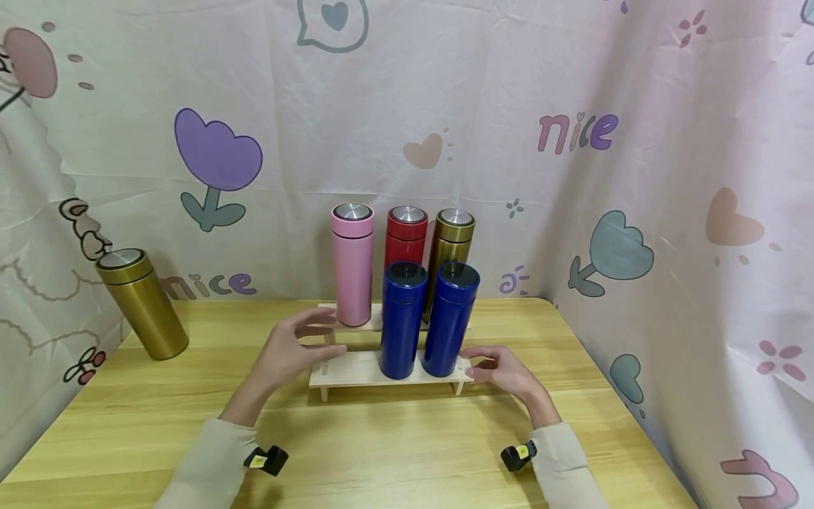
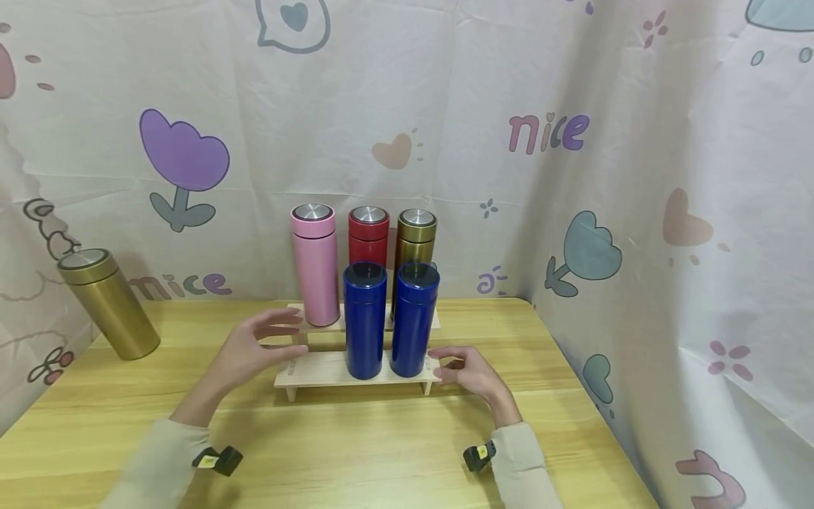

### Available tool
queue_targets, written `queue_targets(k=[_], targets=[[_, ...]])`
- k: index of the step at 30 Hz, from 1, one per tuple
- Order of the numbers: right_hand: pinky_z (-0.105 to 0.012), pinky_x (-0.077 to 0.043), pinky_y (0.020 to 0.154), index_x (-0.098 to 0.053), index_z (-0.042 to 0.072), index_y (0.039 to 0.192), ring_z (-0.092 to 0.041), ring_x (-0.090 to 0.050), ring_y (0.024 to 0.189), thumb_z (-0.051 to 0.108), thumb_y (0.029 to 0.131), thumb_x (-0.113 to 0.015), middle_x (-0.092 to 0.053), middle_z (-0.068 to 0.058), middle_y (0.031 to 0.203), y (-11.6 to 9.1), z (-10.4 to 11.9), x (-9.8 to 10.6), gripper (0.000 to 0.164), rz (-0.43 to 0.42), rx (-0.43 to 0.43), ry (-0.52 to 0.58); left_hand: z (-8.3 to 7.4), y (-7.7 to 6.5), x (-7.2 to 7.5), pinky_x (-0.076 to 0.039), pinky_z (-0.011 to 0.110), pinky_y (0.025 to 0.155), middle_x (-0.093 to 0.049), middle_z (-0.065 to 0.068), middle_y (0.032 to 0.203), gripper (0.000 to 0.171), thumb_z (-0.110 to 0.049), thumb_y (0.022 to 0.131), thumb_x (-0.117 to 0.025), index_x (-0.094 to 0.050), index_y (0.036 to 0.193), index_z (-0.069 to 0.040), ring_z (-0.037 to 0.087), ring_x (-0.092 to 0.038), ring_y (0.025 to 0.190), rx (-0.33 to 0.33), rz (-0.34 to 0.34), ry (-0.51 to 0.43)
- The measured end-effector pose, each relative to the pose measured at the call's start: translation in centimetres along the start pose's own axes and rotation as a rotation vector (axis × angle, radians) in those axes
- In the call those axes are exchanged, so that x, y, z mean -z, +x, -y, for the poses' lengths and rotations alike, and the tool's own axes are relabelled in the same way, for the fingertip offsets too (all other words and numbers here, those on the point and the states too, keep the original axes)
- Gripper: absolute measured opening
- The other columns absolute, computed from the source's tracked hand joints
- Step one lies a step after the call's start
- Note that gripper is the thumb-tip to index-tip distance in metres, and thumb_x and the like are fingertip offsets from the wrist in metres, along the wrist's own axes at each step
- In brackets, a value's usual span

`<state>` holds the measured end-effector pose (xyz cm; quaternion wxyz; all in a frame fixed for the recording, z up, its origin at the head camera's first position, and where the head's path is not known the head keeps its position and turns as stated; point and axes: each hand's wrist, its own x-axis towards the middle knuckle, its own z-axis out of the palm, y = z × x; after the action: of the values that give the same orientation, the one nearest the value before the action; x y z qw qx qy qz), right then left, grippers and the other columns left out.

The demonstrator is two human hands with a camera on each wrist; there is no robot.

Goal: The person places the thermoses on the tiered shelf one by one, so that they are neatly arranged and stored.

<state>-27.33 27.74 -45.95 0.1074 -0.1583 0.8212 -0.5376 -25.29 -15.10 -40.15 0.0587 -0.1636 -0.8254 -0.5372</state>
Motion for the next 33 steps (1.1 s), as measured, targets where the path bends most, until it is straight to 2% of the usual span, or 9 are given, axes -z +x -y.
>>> queue_targets(k=[5, 10, 17, 21, 24, 25, 28, 31, 33], targets=[[-0.039, -0.065, 0.083, -0.063, -0.005, 0.136, -0.015, -0.072, 0.095, 0.008, 0.096, -0.071, -0.059, -0.030, 0.143, 0.0, -0.1, 0.0, 0.043, -0.004, -0.003, -0.001, 0.7, -0.9, 2.1, -0.061, 0.021, 0.086, -0.066, 0.017, 0.138, 0.069, -0.027, 0.084, -0.088, -0.058, 0.143, -0.008, 0.040, -0.067, 0.122, -0.017, -0.028, 0.048], [-0.039, -0.065, 0.083, -0.063, -0.004, 0.136, -0.016, -0.072, 0.095, 0.008, 0.095, -0.071, -0.059, -0.030, 0.142, 0.1, -0.2, 0.1, 0.043, -0.008, -0.001, -0.008, 1.6, -1.8, 4.0, -0.060, 0.018, 0.084, -0.067, 0.018, 0.136, 0.065, -0.029, 0.086, -0.086, -0.059, 0.142, -0.008, 0.041, -0.067, 0.122, -0.004, -0.055, 0.091], [-0.038, -0.065, 0.083, -0.063, -0.003, 0.136, -0.016, -0.071, 0.093, 0.009, 0.096, -0.071, -0.060, -0.029, 0.142, 0.1, -0.2, 0.1, 0.043, -0.007, -0.005, -0.019, 3.3, -3.1, 7.0, -0.056, 0.014, 0.082, -0.066, 0.017, 0.138, 0.066, -0.037, 0.089, -0.082, -0.057, 0.145, -0.012, 0.039, -0.067, 0.122, 0.073, -0.113, 0.188], [-0.038, -0.064, 0.083, -0.063, -0.003, 0.136, -0.014, -0.071, 0.090, 0.009, 0.096, -0.071, -0.061, -0.029, 0.141, 0.1, -0.2, 0.1, 0.043, -0.008, -0.005, -0.026, 4.6, -3.8, 8.6, -0.054, 0.011, 0.079, -0.065, 0.020, 0.139, 0.067, -0.039, 0.090, -0.081, -0.056, 0.146, -0.012, 0.013, -0.072, 0.113, 0.092, -0.132, 0.241], [-0.038, -0.064, 0.082, -0.064, -0.002, 0.136, -0.013, -0.071, 0.088, 0.009, 0.096, -0.072, -0.062, -0.028, 0.140, 0.1, -0.1, 0.1, 0.043, -0.009, -0.010, -0.027, 5.5, -4.3, 9.9, -0.055, 0.011, 0.076, -0.066, 0.021, 0.137, 0.066, -0.036, 0.090, -0.081, -0.057, 0.144, -0.009, -0.013, -0.063, 0.103, 0.079, -0.150, 0.253], [-0.038, -0.064, 0.082, -0.064, -0.002, 0.136, -0.013, -0.071, 0.088, 0.009, 0.095, -0.072, -0.062, -0.028, 0.140, 0.1, -0.1, 0.1, 0.043, -0.010, -0.012, -0.027, 5.8, -4.5, 10.3, -0.055, 0.011, 0.075, -0.067, 0.019, 0.135, 0.066, -0.036, 0.090, -0.082, -0.057, 0.144, -0.008, -0.019, -0.059, 0.100, 0.078, -0.156, 0.255], [-0.037, -0.064, 0.081, -0.064, -0.002, 0.136, -0.014, -0.070, 0.088, 0.009, 0.095, -0.072, -0.063, -0.028, 0.139, 0.1, -0.1, 0.1, 0.042, -0.013, -0.020, -0.026, 6.6, -5.2, 11.6, -0.056, 0.011, 0.072, -0.071, -0.007, 0.125, 0.068, -0.036, 0.089, -0.082, -0.056, 0.144, -0.006, -0.024, -0.057, 0.096, 0.090, -0.174, 0.264], [-0.036, -0.064, 0.081, -0.064, -0.002, 0.136, -0.016, -0.070, 0.089, 0.010, 0.096, -0.071, -0.063, -0.028, 0.139, 0.1, -0.1, 0.1, 0.042, -0.014, -0.020, -0.029, 7.1, -5.8, 12.9, -0.055, 0.010, 0.070, -0.060, -0.035, 0.112, 0.069, -0.038, 0.089, -0.082, -0.056, 0.144, -0.006, -0.025, -0.057, 0.094, 0.116, -0.197, 0.279], [-0.037, -0.064, 0.082, -0.064, -0.002, 0.136, -0.017, -0.070, 0.090, 0.010, 0.096, -0.071, -0.063, -0.028, 0.139, 0.1, -0.1, 0.1, 0.043, -0.013, -0.018, -0.029, 7.4, -6.1, 13.7, -0.053, 0.008, 0.070, -0.054, -0.043, 0.108, 0.069, -0.037, 0.089, -0.082, -0.056, 0.144, -0.005, -0.025, -0.057, 0.093, 0.124, -0.212, 0.285]])
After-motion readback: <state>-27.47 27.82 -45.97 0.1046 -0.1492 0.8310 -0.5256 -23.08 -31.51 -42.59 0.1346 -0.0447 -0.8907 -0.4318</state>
